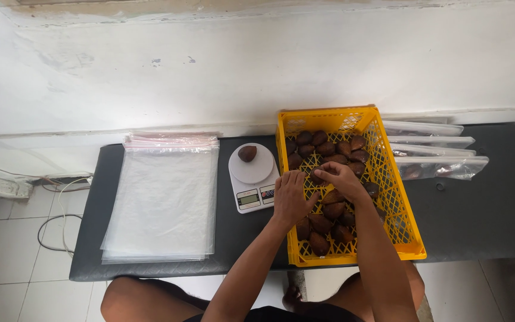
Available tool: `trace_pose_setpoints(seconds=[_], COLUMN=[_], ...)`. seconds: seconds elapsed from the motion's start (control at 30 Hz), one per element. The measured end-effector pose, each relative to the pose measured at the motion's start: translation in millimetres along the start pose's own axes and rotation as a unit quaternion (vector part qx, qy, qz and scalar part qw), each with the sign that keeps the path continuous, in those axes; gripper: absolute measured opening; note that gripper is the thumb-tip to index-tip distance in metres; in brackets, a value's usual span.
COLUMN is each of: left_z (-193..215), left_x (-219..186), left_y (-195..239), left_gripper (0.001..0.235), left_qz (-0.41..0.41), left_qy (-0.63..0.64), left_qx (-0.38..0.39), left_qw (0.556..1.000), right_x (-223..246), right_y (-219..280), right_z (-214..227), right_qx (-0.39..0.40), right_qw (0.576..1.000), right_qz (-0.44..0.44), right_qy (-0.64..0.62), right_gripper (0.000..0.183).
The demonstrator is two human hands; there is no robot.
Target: The person weighs two brown fruits on a digital scale, places them into a clear plastic bag, and uses a white cylindrical tool to roll and seal the bag. The sealed bag is set aside, and the process is repeated with another pair of fruits.
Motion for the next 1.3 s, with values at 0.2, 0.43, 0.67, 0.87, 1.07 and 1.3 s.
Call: trace_pose_setpoints(seconds=[0.2, 0.43, 0.67, 0.87, 1.07, 1.3], left_z=[3, 37, 45, 32, 32, 45], left_x=[1, 1, 117, 199, 213, 192], left_y=[0, 9, 47, 59, 51, 45], left_gripper=[0.051, 0.049, 0.053, 0.064, 0.066, 0.067], left_qz=[-0.002, 0.026, 0.218, 0.325, 0.353, 0.321], left_qy=[0.02, 0.27, 0.328, 0.206, 0.067, 0.026], left_qx=[-0.023, -0.139, -0.289, -0.268, -0.223, -0.244], left_qw=[1.0, 0.952, 0.872, 0.883, 0.906, 0.915], right_x=[6, 7, -17, 2, 2, -1], right_y=[-1, -5, -14, -9, -8, -9], right_z=[-14, -8, 12, 0, -3, -6], right_qx=[0.019, -0.01, -0.098, -0.099, -0.086, -0.073], right_qw=[0.998, 0.995, 0.989, 0.981, 0.973, 0.969], right_qz=[0.048, 0.097, 0.071, 0.092, 0.103, 0.097], right_qy=[0.023, -0.006, 0.09, 0.139, 0.189, 0.217], right_gripper=[0.04, 0.038, 0.037, 0.037, 0.04, 0.044])
Point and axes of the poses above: each hand's wrist, its own y-axis away from the middle knuckle, its own z-axis out of the back of the hand, x = y × z, the point moved 9 cm from there along -y, towards the middle knuckle, and after that the axes turned 14 degrees about y, right-handed, at the moved point
